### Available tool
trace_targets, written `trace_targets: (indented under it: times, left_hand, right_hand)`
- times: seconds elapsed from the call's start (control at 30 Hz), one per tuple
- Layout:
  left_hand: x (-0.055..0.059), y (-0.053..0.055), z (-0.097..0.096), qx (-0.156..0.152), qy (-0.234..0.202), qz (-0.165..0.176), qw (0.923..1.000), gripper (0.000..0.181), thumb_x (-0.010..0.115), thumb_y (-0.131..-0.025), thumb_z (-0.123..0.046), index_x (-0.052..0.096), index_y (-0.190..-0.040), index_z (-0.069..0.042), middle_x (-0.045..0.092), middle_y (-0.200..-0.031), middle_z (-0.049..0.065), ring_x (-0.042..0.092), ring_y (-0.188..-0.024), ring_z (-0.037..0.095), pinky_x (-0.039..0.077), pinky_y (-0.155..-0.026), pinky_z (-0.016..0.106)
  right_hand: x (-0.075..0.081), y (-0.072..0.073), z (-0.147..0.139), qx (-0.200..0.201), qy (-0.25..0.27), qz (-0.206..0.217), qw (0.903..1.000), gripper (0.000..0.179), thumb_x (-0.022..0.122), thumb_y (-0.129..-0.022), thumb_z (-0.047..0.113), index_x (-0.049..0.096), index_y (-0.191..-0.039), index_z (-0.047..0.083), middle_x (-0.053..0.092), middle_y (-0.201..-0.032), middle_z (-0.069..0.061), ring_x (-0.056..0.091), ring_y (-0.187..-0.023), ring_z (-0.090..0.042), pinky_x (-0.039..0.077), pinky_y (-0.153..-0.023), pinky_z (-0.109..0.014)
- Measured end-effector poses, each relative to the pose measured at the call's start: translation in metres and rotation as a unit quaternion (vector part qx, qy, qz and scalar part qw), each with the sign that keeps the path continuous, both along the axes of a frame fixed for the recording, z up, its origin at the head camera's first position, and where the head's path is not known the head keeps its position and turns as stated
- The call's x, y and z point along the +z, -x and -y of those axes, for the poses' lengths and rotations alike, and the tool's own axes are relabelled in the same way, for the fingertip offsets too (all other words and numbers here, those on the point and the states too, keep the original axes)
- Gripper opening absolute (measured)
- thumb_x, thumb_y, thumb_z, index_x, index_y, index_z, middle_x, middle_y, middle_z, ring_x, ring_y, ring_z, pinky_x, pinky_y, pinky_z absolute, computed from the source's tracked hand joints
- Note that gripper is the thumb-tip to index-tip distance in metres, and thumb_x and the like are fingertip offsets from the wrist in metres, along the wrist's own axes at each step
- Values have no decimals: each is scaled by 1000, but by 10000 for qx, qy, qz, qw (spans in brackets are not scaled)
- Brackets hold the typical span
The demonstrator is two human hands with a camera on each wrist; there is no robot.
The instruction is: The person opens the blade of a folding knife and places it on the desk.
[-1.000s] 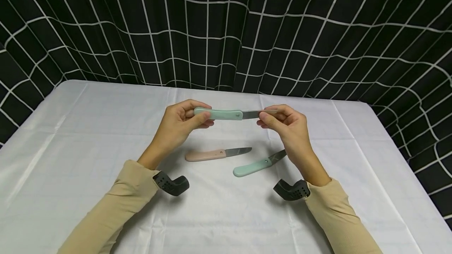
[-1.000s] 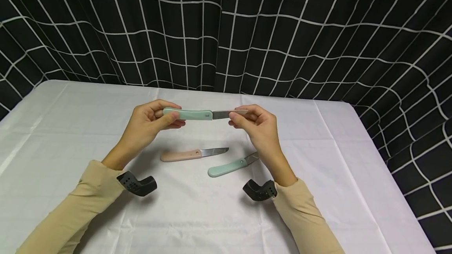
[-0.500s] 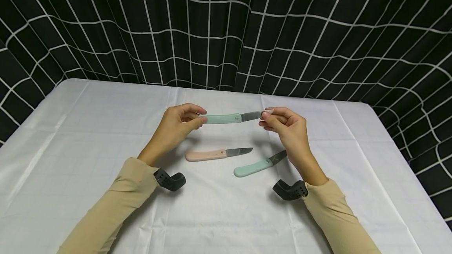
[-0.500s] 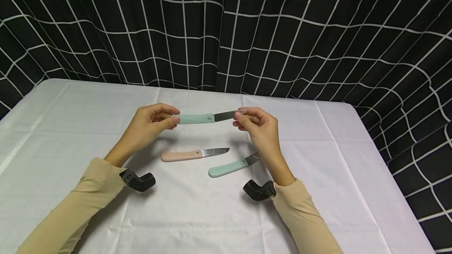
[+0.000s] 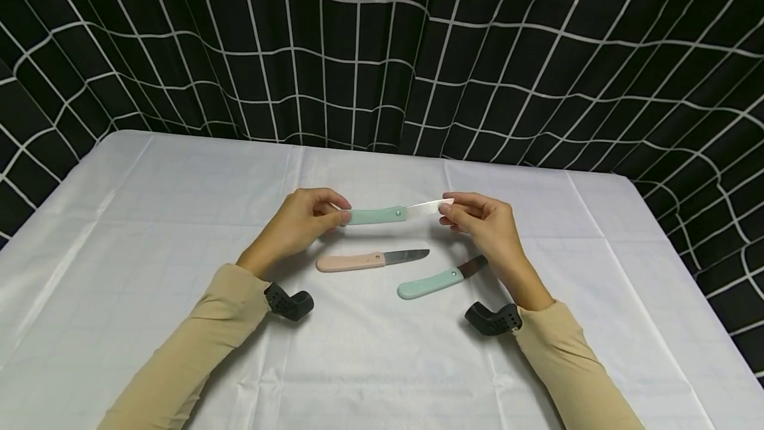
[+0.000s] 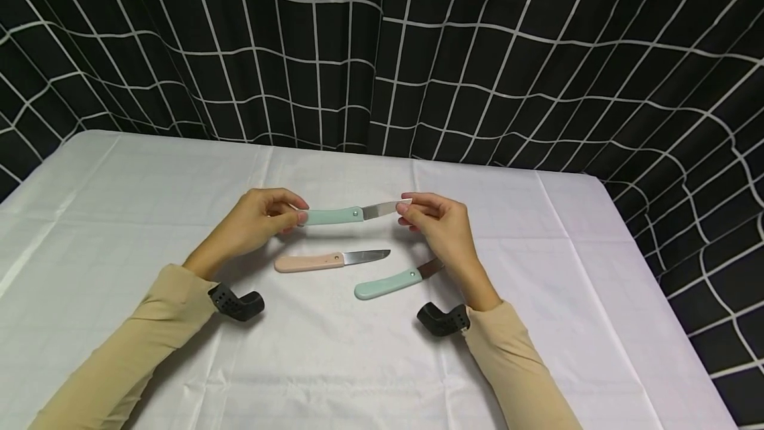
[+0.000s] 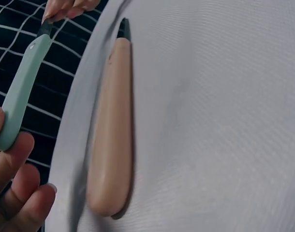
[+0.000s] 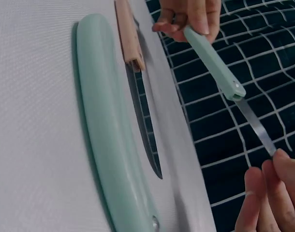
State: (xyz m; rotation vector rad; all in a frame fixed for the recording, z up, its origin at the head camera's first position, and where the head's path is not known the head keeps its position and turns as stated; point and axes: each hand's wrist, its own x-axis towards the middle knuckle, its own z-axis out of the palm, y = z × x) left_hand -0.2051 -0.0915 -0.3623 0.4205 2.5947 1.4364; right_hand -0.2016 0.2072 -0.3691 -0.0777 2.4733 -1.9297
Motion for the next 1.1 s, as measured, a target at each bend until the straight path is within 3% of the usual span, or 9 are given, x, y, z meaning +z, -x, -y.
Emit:
trace_targets:
  times: [0.23, 0.47, 0.63, 1.1]
  left_hand:
    - [-4, -1, -3, -70, 199, -10, 9998, 23, 67, -94, -19, 69, -112, -5, 75, -89, 14, 63, -70, 24, 45, -59, 25]
    - [-10, 0, -2, -254, 534, 10, 9983, 23, 69, -92, -16, 69, -112, -4, 74, -90, 10, 60, -75, 15, 45, -67, 24]
    - [-11, 0, -3, -232, 718, 25, 9971, 22, 68, -93, -18, 71, -110, -5, 73, -90, 8, 60, -80, 16, 43, -73, 26]
    - [-16, -2, -7, -245, 874, 145, 9958, 20, 70, -89, -11, 71, -107, -4, 68, -86, 6, 57, -79, 16, 43, -71, 24]
  right_hand:
    - [-3, 1, 1, -103, 88, 195, 9997, 47, 68, -93, 11, 53, -132, -11, 71, -76, 24, 69, -75, 5, 55, -71, -15]
    - [-3, 1, 1, -160, -61, 532, 9984, 42, 68, -94, 14, 58, -126, -11, 71, -74, 22, 69, -75, 5, 56, -70, -15]
    - [-5, 1, 0, -144, -150, 735, 9971, 41, 68, -94, 16, 59, -124, -9, 72, -77, 19, 70, -76, 2, 56, -71, -17]
    - [-17, 4, 0, -452, -385, 906, 9941, 37, 66, -95, 18, 62, -124, -6, 73, -77, 15, 69, -68, 2, 55, -64, -17]
